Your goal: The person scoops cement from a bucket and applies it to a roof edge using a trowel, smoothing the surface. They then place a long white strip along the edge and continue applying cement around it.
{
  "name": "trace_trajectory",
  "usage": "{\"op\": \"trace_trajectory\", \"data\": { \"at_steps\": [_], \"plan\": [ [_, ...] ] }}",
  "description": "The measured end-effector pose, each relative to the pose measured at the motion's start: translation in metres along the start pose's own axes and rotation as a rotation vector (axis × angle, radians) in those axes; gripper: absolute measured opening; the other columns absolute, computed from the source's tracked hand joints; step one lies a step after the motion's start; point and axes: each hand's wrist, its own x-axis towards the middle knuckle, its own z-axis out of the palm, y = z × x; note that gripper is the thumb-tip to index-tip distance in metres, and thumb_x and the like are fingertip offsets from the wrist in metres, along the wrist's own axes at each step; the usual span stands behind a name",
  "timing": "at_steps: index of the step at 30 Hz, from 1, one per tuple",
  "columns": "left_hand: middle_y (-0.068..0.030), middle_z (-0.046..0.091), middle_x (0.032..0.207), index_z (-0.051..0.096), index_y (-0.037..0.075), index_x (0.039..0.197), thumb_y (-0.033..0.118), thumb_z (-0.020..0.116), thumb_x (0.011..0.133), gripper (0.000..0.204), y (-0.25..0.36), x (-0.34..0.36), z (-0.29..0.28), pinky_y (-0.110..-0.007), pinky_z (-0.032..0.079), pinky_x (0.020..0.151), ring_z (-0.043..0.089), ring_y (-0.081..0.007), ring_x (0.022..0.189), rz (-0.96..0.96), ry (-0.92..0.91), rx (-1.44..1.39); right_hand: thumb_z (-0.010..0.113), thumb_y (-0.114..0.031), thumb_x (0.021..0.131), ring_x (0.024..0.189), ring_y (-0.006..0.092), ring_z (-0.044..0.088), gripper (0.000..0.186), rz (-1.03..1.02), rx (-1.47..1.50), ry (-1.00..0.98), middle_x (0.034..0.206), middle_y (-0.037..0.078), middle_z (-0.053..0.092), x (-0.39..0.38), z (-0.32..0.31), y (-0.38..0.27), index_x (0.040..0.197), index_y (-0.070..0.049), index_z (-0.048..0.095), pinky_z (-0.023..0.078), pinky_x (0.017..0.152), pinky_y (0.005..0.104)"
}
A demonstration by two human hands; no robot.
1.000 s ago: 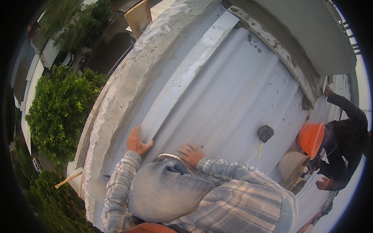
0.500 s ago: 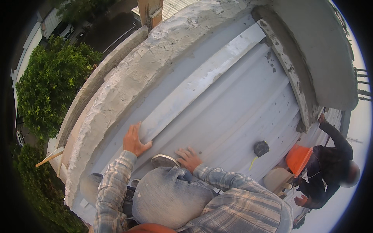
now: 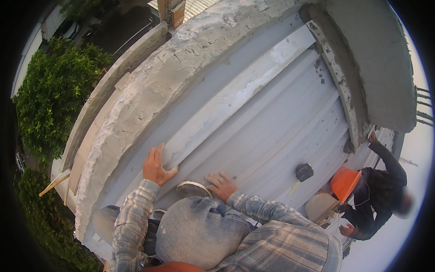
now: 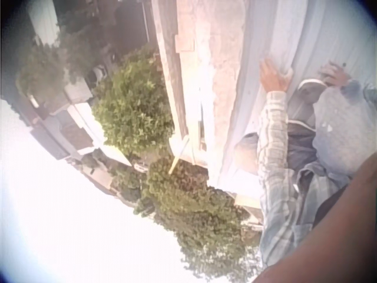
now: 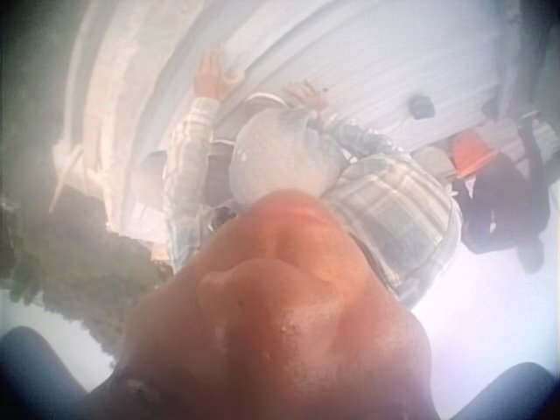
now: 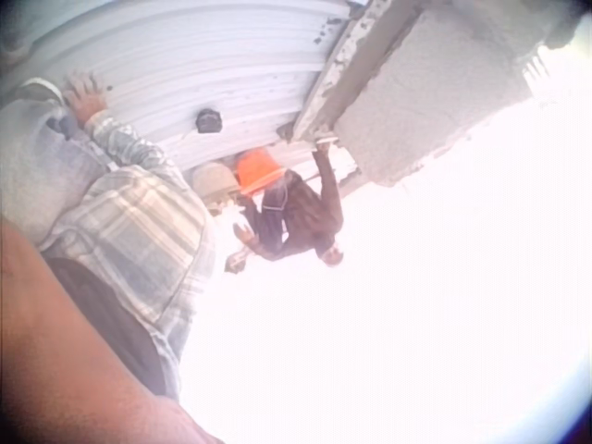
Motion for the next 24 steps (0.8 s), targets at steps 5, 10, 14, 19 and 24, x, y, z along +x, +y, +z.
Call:
{"op": "trace_trajectory", "data": {
  "at_steps": [5, 10, 14, 19, 24],
  "plan": [
    [-0.0117, 0.053, 0.116, 0.046, 0.008, 0.137, 0.031, 0.080, 0.062, 0.086, 0.0003, 0.0013, -0.0010, -0.042, 0.055, 0.087, 0.059, -0.0308, 0.105, -0.024, -0.025, -0.006, 0.069, -0.026, 0.080, 0.140, 0.0239, 0.038, 0.033, 0.020, 0.009, -0.006, 0.147, 0.006, 0.044, -0.0008, 0.0015, -0.0008, 0.111, -0.016, 0.059, 0.025, 0.117, 0.0541],
    [-0.0112, 0.053, 0.115, 0.047, 0.008, 0.137, 0.031, 0.081, 0.061, 0.086, 0.0011, 0.0029, -0.0035, -0.042, 0.055, 0.086, 0.060, -0.0304, 0.105, -0.020, -0.020, 0.001, 0.068, -0.026, 0.081, 0.140, 0.0240, 0.038, 0.033, 0.025, 0.028, -0.005, 0.147, 0.007, 0.044, 0.0013, -0.0057, -0.0027, 0.111, -0.016, 0.059, 0.024, 0.117, 0.0543],
    [-0.0109, 0.053, 0.116, 0.048, 0.008, 0.137, 0.032, 0.081, 0.061, 0.086, -0.0020, 0.0029, 0.0000, -0.041, 0.055, 0.086, 0.059, -0.0301, 0.106, -0.032, -0.032, 0.003, 0.068, -0.025, 0.081, 0.140, 0.0242, 0.038, 0.033, 0.023, 0.034, -0.028, 0.147, 0.007, 0.043, 0.0005, -0.0035, -0.0015, 0.112, -0.015, 0.060, 0.024, 0.116, 0.0548],
    [-0.0107, 0.054, 0.117, 0.047, 0.008, 0.138, 0.033, 0.082, 0.061, 0.087, -0.0013, 0.0043, -0.0005, -0.042, 0.055, 0.087, 0.059, -0.0297, 0.108, -0.035, -0.052, 0.020, 0.068, -0.026, 0.083, 0.140, 0.0246, 0.037, 0.034, 0.034, 0.014, -0.039, 0.147, 0.007, 0.043, 0.0000, -0.0022, -0.0021, 0.114, -0.015, 0.059, 0.024, 0.117, 0.0551],
    [-0.0107, 0.055, 0.118, 0.048, 0.009, 0.138, 0.034, 0.081, 0.061, 0.087, -0.0024, 0.0036, 0.0012, -0.042, 0.055, 0.087, 0.059, -0.0294, 0.108, -0.016, -0.030, 0.025, 0.069, -0.027, 0.082, 0.141, 0.0247, 0.036, 0.035, 0.033, 0.029, -0.034, 0.147, 0.007, 0.043, 0.0013, -0.0062, -0.0031, 0.114, -0.015, 0.059, 0.023, 0.117, 0.0552]
  ]
}}
